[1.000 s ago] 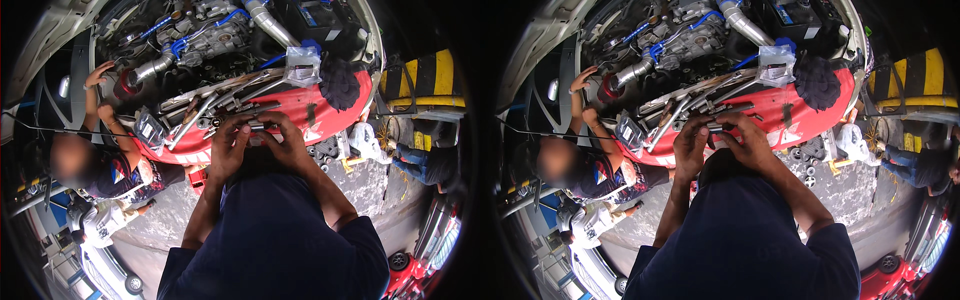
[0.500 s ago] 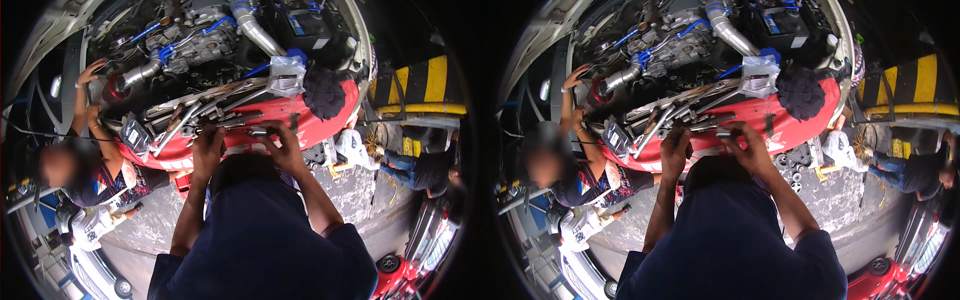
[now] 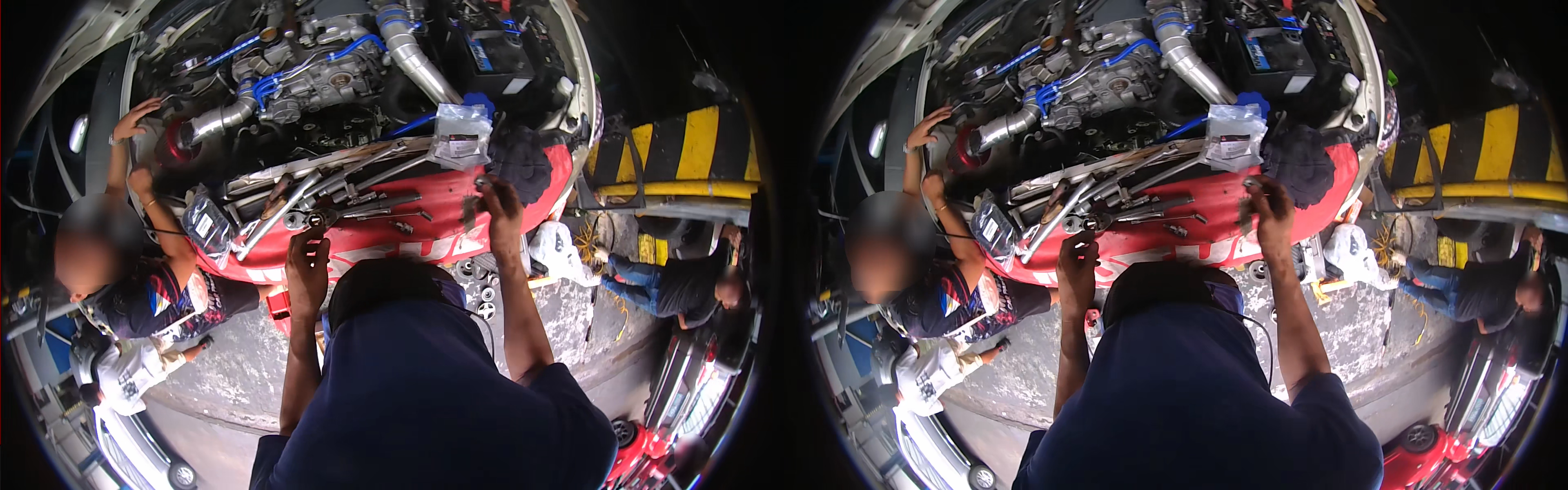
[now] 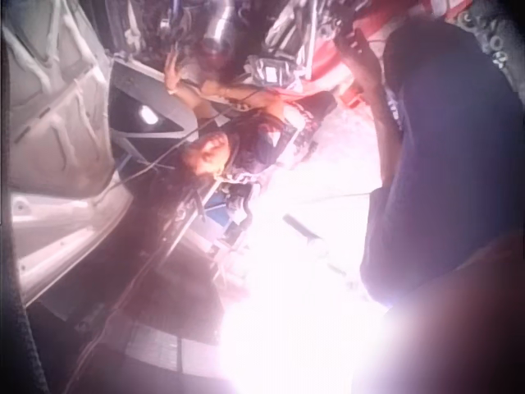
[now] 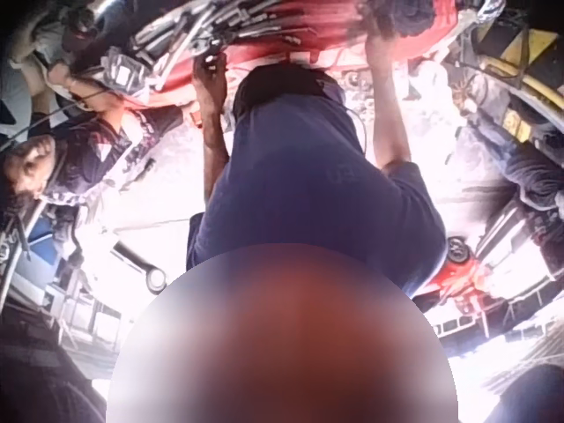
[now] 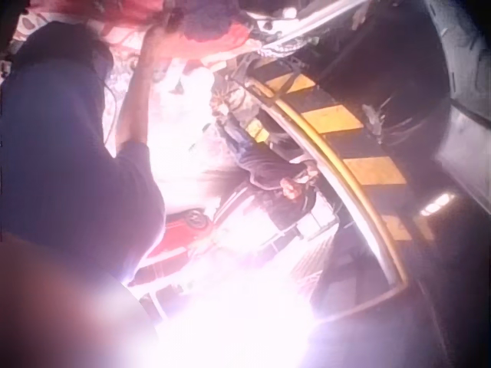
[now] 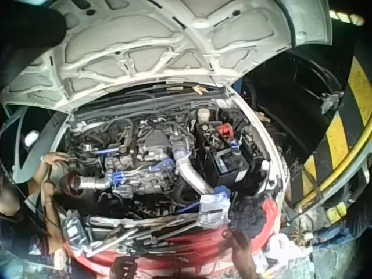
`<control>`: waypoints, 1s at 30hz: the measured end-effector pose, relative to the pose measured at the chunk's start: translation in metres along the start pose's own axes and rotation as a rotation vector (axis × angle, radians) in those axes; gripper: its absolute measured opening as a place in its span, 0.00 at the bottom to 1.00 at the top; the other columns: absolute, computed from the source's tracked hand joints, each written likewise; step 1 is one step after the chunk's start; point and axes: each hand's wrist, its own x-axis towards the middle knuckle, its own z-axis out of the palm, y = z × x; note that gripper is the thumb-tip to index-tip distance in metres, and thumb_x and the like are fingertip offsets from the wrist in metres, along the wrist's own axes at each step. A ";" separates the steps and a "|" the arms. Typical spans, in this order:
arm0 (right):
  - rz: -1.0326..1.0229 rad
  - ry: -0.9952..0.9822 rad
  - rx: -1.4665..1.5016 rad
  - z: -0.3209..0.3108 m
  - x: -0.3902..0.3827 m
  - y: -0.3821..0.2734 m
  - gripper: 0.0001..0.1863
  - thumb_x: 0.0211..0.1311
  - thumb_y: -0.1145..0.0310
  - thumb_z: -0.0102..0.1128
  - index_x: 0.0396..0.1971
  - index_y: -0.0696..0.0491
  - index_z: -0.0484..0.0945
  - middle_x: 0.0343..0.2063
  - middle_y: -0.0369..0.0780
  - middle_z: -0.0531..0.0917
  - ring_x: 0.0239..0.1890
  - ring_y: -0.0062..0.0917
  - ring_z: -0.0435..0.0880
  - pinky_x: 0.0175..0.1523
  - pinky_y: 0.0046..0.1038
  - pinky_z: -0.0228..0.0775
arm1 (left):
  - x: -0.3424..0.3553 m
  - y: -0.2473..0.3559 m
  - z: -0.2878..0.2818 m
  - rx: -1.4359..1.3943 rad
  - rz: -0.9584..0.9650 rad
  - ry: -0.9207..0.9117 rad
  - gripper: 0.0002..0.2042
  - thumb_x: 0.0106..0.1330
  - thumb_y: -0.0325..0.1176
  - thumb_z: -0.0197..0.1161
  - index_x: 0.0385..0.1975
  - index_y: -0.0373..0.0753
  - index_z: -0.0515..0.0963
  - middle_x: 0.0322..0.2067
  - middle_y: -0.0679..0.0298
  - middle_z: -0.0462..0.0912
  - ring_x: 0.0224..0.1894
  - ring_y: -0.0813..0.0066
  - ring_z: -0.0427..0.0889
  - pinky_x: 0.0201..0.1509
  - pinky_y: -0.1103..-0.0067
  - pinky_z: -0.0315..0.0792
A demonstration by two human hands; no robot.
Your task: Repairing and inspecting various components within a car engine bay using hand tools.
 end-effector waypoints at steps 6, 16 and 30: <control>-0.133 0.087 -0.122 -0.022 0.010 -0.011 0.15 0.70 0.71 0.62 0.53 0.60 0.78 0.36 0.37 0.82 0.32 0.18 0.78 0.40 0.23 0.71 | -0.002 -0.010 -0.011 0.017 0.040 -0.021 0.11 0.68 0.28 0.67 0.47 0.35 0.82 0.39 0.59 0.87 0.37 0.70 0.87 0.42 0.74 0.81; 0.005 -0.472 -0.206 0.096 -0.042 0.001 0.19 0.71 0.70 0.64 0.58 0.59 0.77 0.40 0.38 0.85 0.36 0.16 0.80 0.42 0.22 0.74 | -0.001 0.003 -0.043 0.197 -0.198 -0.077 0.18 0.76 0.44 0.57 0.36 0.35 0.84 0.29 0.49 0.85 0.31 0.50 0.86 0.37 0.62 0.76; 0.080 -0.494 -0.178 0.132 -0.028 0.002 0.17 0.71 0.72 0.65 0.56 0.58 0.75 0.38 0.35 0.83 0.39 0.14 0.80 0.44 0.18 0.74 | -0.025 -0.068 -0.070 0.145 -0.141 0.154 0.14 0.74 0.39 0.61 0.36 0.34 0.83 0.30 0.48 0.86 0.34 0.48 0.87 0.36 0.63 0.78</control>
